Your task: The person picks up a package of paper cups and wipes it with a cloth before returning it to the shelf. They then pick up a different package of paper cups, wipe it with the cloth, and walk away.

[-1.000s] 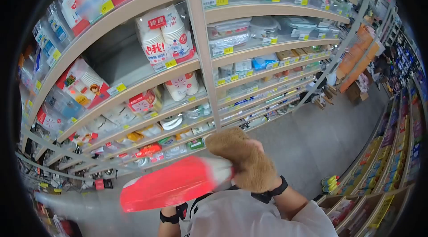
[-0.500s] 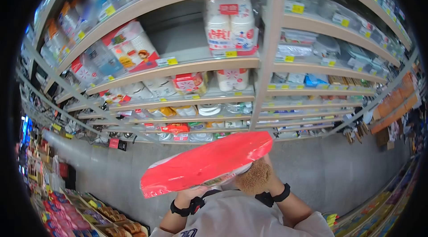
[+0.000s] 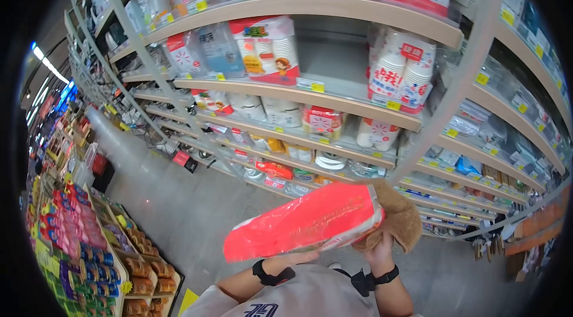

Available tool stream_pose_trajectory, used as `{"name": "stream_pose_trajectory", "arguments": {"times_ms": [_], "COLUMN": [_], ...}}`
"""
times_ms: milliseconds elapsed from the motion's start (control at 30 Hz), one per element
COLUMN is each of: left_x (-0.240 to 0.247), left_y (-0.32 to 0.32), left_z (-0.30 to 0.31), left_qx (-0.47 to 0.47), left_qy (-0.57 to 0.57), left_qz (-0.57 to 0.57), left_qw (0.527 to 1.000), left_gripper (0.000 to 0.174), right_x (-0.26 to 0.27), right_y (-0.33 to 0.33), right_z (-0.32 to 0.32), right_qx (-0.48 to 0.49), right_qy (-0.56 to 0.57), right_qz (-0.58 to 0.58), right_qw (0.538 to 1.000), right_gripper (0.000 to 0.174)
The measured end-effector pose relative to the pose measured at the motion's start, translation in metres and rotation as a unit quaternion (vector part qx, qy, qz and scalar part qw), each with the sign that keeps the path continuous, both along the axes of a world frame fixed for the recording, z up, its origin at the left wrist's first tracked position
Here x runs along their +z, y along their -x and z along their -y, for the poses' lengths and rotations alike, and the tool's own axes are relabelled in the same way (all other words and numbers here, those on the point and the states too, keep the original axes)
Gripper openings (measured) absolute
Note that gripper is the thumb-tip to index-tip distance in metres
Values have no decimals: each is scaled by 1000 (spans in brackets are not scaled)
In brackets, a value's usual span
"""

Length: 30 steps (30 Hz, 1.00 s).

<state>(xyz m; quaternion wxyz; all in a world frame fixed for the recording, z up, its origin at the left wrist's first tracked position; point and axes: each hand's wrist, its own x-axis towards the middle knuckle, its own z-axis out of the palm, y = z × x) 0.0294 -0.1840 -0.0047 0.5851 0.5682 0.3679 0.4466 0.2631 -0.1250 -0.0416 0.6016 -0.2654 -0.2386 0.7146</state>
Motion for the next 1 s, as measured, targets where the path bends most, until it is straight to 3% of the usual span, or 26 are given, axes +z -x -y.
{"name": "stream_pose_trajectory", "arguments": {"times_ms": [67,133,167,267,300,367,400,467,700,767,833,1000], "left_x": [0,-1,-1,-4,-5,-6,-6,7,6,3,-5,0], "left_y": [2,4,6,10,11,11,11,7,9,9,8,10], "left_z": [-2,-4,-5,-6,-6,-5,-3,0,1,-1,-7,-11], "left_qx": [-2,1,4,17,26,43,48,154,205,208,293,330], "left_qy": [9,10,6,-17,-25,-41,-51,-82,-75,-53,-99,-73], "left_qz": [31,58,70,113,127,151,158,151,183,190,80,138], "left_qw": [999,998,997,993,991,987,985,973,959,958,948,931], "left_gripper": [51,53,54,57,58,60,61,63,56,54,49,46], "right_x": [11,13,10,17,15,2,-4,-7,-30,-38,-45,-62], "right_y": [7,16,24,39,42,54,66,95,123,123,120,89], "right_z": [2,0,-3,-11,-11,-19,-32,-53,-65,-62,-59,-41], "right_qx": [26,124,25,3,-23,-83,-67,-16,136,171,199,236], "right_qy": [-29,-120,-89,-97,-97,-154,-169,-210,-284,-294,-301,-292], "right_qz": [27,-132,-49,15,89,271,258,241,243,247,254,288], "right_qw": [999,976,994,995,991,946,949,947,918,907,898,881], "right_gripper": [56,57,59,59,57,52,52,53,57,58,59,62]}}
